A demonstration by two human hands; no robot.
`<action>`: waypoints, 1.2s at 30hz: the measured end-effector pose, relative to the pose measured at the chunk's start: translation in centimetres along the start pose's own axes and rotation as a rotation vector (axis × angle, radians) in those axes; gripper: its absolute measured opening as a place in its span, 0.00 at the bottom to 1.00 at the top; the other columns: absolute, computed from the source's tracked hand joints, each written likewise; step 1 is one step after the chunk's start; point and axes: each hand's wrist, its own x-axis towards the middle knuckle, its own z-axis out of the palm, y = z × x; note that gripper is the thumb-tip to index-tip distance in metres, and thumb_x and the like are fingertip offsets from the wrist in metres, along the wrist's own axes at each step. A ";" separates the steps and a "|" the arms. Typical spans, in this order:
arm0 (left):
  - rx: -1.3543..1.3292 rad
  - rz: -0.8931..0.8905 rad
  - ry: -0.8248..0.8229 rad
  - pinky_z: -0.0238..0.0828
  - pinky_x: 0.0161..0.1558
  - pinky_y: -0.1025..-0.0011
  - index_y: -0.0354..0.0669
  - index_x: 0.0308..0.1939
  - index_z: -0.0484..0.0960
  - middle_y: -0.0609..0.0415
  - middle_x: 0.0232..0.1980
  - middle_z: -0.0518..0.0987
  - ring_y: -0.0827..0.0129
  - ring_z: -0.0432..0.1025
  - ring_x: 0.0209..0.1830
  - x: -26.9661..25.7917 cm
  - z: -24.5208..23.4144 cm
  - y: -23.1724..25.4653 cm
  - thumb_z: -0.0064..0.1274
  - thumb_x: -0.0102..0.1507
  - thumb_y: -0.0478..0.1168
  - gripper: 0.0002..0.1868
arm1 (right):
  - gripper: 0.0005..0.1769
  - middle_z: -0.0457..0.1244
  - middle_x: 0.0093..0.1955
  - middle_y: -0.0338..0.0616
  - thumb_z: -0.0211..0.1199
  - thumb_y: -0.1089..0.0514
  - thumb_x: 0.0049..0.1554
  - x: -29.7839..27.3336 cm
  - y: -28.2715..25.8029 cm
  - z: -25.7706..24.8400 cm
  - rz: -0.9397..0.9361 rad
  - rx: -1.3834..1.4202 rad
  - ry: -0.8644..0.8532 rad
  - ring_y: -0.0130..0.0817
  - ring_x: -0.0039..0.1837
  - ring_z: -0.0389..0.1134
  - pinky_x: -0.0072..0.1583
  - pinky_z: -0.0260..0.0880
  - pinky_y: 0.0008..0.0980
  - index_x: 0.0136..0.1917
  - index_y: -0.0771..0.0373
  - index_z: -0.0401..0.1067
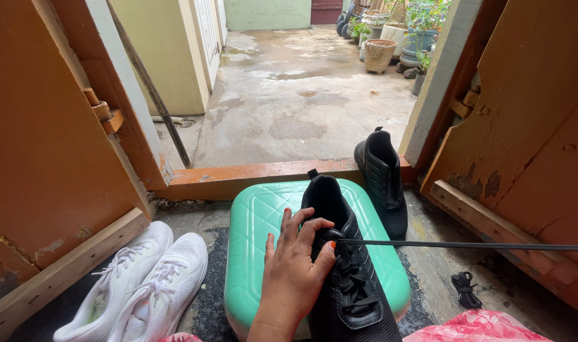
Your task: The person removes the laces from a black shoe, then threads and ties the laces back through the eyelets. The shoe is placed on a green plastic stool during the process.
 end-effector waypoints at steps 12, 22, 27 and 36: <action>-0.111 0.011 -0.017 0.58 0.70 0.58 0.71 0.63 0.77 0.61 0.75 0.59 0.60 0.61 0.73 -0.1 -0.2 0.2 0.36 0.66 0.56 0.23 | 0.17 0.63 0.61 0.47 0.51 0.55 0.66 -4.7 -5.0 5.3 -0.008 -0.288 -0.138 0.42 0.60 0.66 0.60 0.71 0.44 0.62 0.57 0.76; -0.164 0.052 0.004 0.63 0.65 0.57 0.64 0.57 0.79 0.61 0.73 0.62 0.58 0.62 0.72 0.3 -0.3 0.0 0.37 0.68 0.60 0.21 | 0.25 0.70 0.44 0.44 0.48 0.36 0.62 -11.3 -8.2 15.0 -0.354 -0.408 -1.239 0.35 0.48 0.71 0.51 0.71 0.37 0.59 0.53 0.73; -0.126 0.111 0.044 0.59 0.63 0.55 0.60 0.50 0.79 0.63 0.70 0.67 0.61 0.67 0.67 1.0 -0.4 -0.8 0.41 0.67 0.57 0.17 | 0.27 0.61 0.28 0.48 0.49 0.33 0.62 -11.1 -8.6 15.7 -0.187 -0.525 -1.141 0.38 0.35 0.63 0.41 0.64 0.40 0.46 0.58 0.72; -0.072 0.141 0.097 0.60 0.64 0.58 0.60 0.50 0.81 0.63 0.66 0.72 0.61 0.67 0.67 1.3 -0.6 -1.1 0.43 0.68 0.57 0.16 | 0.29 0.63 0.29 0.48 0.50 0.32 0.62 -11.1 -7.6 15.7 -0.190 -0.510 -1.059 0.36 0.36 0.64 0.42 0.67 0.38 0.43 0.60 0.71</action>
